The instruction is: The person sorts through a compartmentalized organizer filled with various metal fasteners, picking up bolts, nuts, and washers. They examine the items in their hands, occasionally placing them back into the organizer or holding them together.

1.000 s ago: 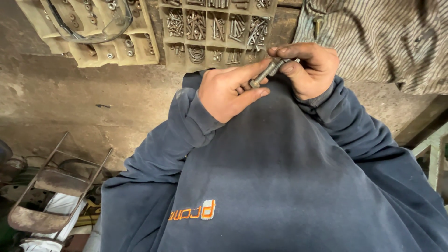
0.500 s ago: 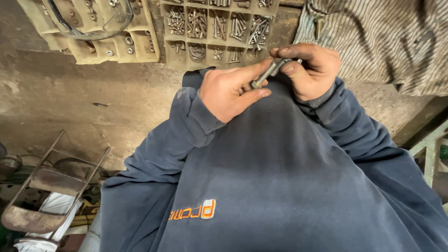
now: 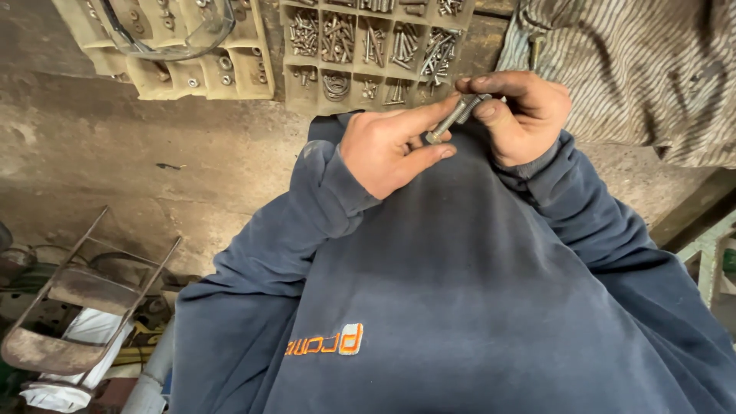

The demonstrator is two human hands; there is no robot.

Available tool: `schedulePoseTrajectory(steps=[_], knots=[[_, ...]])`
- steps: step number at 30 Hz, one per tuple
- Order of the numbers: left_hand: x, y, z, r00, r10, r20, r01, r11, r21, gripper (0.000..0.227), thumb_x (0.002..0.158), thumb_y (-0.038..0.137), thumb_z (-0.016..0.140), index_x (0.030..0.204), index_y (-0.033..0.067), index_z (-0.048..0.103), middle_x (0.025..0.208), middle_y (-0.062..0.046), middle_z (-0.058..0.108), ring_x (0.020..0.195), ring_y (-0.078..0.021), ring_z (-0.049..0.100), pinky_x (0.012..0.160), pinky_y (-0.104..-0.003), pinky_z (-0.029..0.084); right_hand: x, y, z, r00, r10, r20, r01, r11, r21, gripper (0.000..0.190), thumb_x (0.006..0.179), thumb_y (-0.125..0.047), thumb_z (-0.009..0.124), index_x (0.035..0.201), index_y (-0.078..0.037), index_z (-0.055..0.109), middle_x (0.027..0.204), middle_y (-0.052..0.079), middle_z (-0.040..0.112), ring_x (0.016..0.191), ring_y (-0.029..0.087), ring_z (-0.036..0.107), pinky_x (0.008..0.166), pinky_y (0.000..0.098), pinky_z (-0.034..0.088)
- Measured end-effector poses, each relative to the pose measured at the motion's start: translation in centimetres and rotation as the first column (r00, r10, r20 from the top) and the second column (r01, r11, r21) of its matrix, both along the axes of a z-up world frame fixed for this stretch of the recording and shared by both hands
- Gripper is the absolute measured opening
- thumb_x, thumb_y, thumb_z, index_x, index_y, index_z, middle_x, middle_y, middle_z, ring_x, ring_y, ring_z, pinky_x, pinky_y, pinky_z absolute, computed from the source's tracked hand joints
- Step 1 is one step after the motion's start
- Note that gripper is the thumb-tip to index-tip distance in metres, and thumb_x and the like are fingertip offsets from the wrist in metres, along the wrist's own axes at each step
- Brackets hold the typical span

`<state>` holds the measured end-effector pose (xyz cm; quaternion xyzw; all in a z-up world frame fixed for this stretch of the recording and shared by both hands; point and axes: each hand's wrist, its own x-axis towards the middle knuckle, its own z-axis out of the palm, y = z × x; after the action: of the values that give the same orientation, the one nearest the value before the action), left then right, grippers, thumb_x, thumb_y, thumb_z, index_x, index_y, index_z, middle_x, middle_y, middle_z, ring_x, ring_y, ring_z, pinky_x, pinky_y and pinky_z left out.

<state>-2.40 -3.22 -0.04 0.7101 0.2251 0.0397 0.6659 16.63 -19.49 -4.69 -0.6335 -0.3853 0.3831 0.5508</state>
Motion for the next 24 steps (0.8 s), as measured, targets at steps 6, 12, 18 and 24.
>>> schedulePoseTrajectory(steps=[6,12,18,24], knots=[[-0.1,0.1,0.0,1.000,0.008,0.023,-0.008,1.000,0.007,0.056,0.091,0.015,0.083,0.141,0.0032,0.061,0.103,-0.011,0.077,0.068,-0.0103,0.071,0.065,-0.027,0.058,-0.2,-0.1,-0.3,0.999,-0.012,-0.042,0.012,1.000,0.004,0.034,0.110,-0.025,0.072,0.116,0.007,0.066,0.114,0.020,0.075,0.105,0.025,0.076,0.092,0.0332,0.063],[-0.4,-0.1,-1.0,1.000,0.028,0.008,-0.027,0.995,-0.092,0.055,0.091,0.012,0.082,0.141,0.0036,0.061,0.103,-0.008,0.079,0.067,-0.0074,0.068,0.064,-0.025,0.057,-0.1,0.4,0.0,1.000,0.006,-0.018,-0.006,1.000,-0.010,0.030,0.111,-0.022,0.072,0.116,0.007,0.067,0.115,0.020,0.075,0.105,0.025,0.077,0.092,0.0329,0.063],[-0.6,2.1,-5.7,0.978,0.197,0.068,-0.143,0.873,-0.467,0.037,0.098,0.012,0.073,0.133,0.0061,0.061,0.102,0.001,0.071,0.082,-0.0072,0.063,0.069,-0.025,0.055,0.8,1.4,0.4,0.980,0.094,0.177,-0.107,0.992,0.066,0.022,0.109,-0.014,0.073,0.113,0.006,0.066,0.111,0.020,0.075,0.102,0.026,0.078,0.089,0.0323,0.064],[-0.2,9.2,-8.6,0.913,0.408,-0.032,-0.399,0.870,-0.291,0.010,0.103,0.015,0.071,0.103,0.0068,0.065,0.076,0.000,0.057,0.062,-0.0110,0.055,0.055,-0.029,0.048,0.6,1.4,0.9,0.981,0.080,0.178,-0.077,0.997,-0.026,0.018,0.107,-0.010,0.073,0.115,0.006,0.067,0.110,0.018,0.076,0.097,0.023,0.077,0.086,0.0305,0.062]])
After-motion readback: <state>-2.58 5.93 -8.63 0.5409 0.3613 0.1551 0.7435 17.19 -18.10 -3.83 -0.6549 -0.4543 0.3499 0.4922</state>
